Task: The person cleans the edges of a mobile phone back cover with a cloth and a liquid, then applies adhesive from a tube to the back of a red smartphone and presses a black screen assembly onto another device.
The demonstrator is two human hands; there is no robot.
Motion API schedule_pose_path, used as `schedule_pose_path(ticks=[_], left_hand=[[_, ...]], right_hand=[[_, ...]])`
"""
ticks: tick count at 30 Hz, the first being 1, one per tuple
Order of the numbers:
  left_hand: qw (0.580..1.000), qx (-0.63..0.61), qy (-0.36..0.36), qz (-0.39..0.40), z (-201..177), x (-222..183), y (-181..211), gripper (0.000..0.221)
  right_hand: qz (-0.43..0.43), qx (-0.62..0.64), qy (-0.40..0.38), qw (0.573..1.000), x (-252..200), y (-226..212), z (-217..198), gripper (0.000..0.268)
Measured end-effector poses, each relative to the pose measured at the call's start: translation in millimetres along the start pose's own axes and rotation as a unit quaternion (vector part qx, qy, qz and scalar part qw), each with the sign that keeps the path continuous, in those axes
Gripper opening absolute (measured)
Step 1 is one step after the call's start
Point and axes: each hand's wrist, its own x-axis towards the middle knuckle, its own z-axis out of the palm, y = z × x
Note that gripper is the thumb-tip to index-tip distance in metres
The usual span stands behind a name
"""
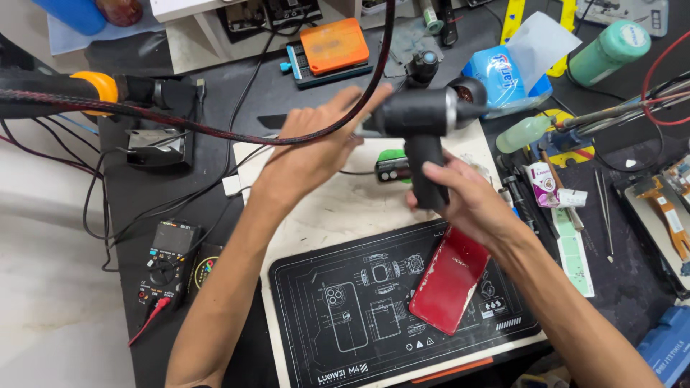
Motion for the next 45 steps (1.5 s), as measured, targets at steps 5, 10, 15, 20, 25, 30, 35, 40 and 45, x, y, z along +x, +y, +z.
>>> schedule_pose_path(ticks=[5,10,15,20,25,30,35,40,45], left_hand=[[0.998,-0.002,0.026,0.06,18,5,23,0.072],[0.995,0.013,0.021,0.099,20,1,35,0.083],[0.992,0.03,0.004,0.124,20,0,52,0.088],[0.99,0.045,-0.003,0.13,22,-2,64,0.089],[0.989,0.047,-0.003,0.138,20,-2,67,0.089],[0.989,0.054,-0.002,0.138,16,-4,68,0.088],[0.989,0.056,0.002,0.138,13,-3,68,0.09],[0.99,0.057,-0.003,0.132,12,-4,66,0.091],[0.989,0.059,0.008,0.135,11,-4,65,0.092]], right_hand=[[0.043,0.068,0.036,0.996,-24,9,-10,0.052],[0.008,0.067,-0.011,0.998,-45,19,-17,0.049],[-0.009,0.058,-0.009,0.998,-62,26,-16,0.051],[0.002,0.086,-0.009,0.996,-75,25,-18,0.051],[0.008,0.071,0.014,0.997,-77,25,-17,0.05],[0.009,0.076,0.01,0.997,-76,25,-17,0.048],[0.008,0.08,0.01,0.997,-75,26,-17,0.048],[-0.004,0.092,0.001,0.996,-72,27,-15,0.051],[-0.01,0.091,-0.002,0.996,-72,25,-11,0.053]])
